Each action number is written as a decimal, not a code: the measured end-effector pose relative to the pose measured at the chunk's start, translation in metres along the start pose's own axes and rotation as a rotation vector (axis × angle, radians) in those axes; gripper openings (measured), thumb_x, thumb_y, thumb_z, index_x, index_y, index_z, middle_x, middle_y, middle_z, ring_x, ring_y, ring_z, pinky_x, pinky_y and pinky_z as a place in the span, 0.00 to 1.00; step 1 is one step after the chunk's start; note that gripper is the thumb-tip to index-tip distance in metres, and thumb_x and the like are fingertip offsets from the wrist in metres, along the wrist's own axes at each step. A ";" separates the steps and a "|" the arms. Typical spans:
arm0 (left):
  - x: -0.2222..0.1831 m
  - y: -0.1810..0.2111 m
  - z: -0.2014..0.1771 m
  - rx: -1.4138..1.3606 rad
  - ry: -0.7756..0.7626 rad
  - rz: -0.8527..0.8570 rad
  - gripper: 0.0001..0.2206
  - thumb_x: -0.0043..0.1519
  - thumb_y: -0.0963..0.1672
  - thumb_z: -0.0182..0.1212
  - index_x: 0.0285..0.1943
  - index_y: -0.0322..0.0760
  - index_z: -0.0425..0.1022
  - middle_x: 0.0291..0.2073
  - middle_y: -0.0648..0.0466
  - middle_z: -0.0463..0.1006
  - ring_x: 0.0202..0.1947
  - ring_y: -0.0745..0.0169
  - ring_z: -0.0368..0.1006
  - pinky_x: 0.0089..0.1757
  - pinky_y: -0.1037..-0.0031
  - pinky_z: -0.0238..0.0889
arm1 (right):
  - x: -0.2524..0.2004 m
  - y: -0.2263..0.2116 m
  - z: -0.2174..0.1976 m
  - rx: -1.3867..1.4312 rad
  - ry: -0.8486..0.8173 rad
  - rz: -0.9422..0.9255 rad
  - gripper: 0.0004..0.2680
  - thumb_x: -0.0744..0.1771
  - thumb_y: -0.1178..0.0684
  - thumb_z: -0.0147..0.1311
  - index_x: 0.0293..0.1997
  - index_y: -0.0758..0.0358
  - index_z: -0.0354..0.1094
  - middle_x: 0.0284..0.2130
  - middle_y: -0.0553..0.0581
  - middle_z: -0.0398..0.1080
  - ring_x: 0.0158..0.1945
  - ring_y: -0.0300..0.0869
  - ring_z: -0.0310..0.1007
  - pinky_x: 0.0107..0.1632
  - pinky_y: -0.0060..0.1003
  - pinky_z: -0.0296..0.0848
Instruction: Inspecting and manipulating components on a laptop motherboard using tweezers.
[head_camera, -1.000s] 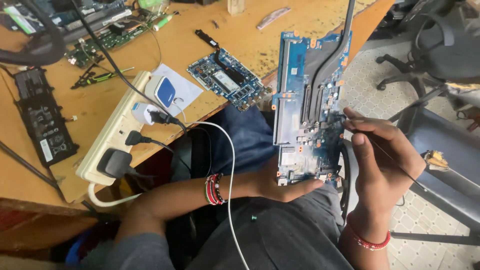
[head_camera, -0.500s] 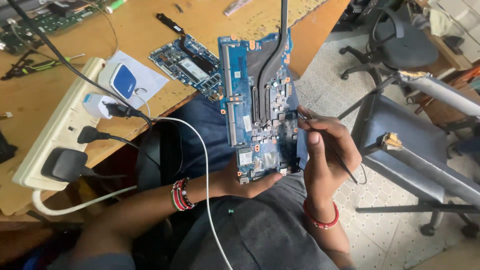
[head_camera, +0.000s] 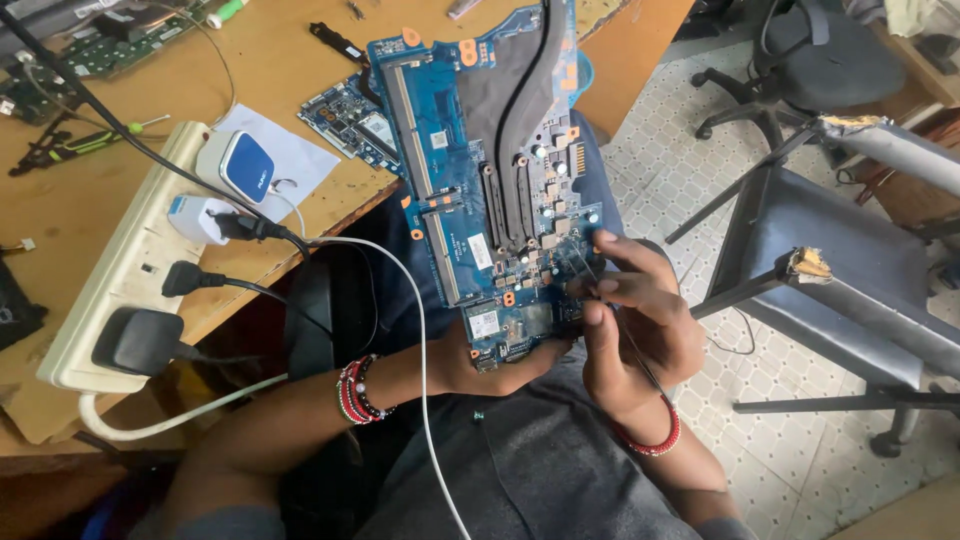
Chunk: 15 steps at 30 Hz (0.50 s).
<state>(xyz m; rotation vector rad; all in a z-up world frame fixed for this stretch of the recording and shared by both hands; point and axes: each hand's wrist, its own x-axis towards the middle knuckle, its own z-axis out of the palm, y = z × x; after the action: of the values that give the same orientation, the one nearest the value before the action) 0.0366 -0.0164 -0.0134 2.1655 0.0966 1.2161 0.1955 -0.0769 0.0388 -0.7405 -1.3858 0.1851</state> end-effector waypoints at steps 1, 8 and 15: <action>-0.002 0.000 0.001 -0.003 0.001 -0.006 0.16 0.65 0.39 0.66 0.61 0.34 0.75 0.57 0.51 0.79 0.58 0.58 0.77 0.61 0.68 0.68 | 0.001 0.000 0.000 -0.001 -0.002 0.007 0.06 0.71 0.58 0.54 0.46 0.71 0.63 0.50 0.71 0.70 0.57 0.55 0.73 0.54 0.42 0.80; 0.001 0.009 0.001 -0.088 -0.017 -0.052 0.16 0.65 0.40 0.66 0.61 0.32 0.73 0.54 0.51 0.79 0.56 0.59 0.78 0.57 0.70 0.70 | 0.007 -0.001 -0.001 -0.107 -0.033 -0.192 0.06 0.71 0.57 0.55 0.48 0.69 0.64 0.41 0.64 0.73 0.55 0.53 0.72 0.62 0.47 0.70; -0.010 -0.001 0.008 -0.013 -0.108 -0.034 0.13 0.66 0.40 0.65 0.59 0.33 0.75 0.53 0.51 0.79 0.55 0.57 0.77 0.57 0.68 0.68 | 0.009 -0.003 0.000 -0.172 -0.016 -0.221 0.04 0.69 0.60 0.55 0.43 0.71 0.67 0.40 0.64 0.73 0.52 0.54 0.74 0.59 0.48 0.72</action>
<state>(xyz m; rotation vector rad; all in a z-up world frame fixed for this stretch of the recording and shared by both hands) 0.0376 -0.0231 -0.0248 2.2043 0.0791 1.0762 0.1965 -0.0749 0.0481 -0.7214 -1.5003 -0.1033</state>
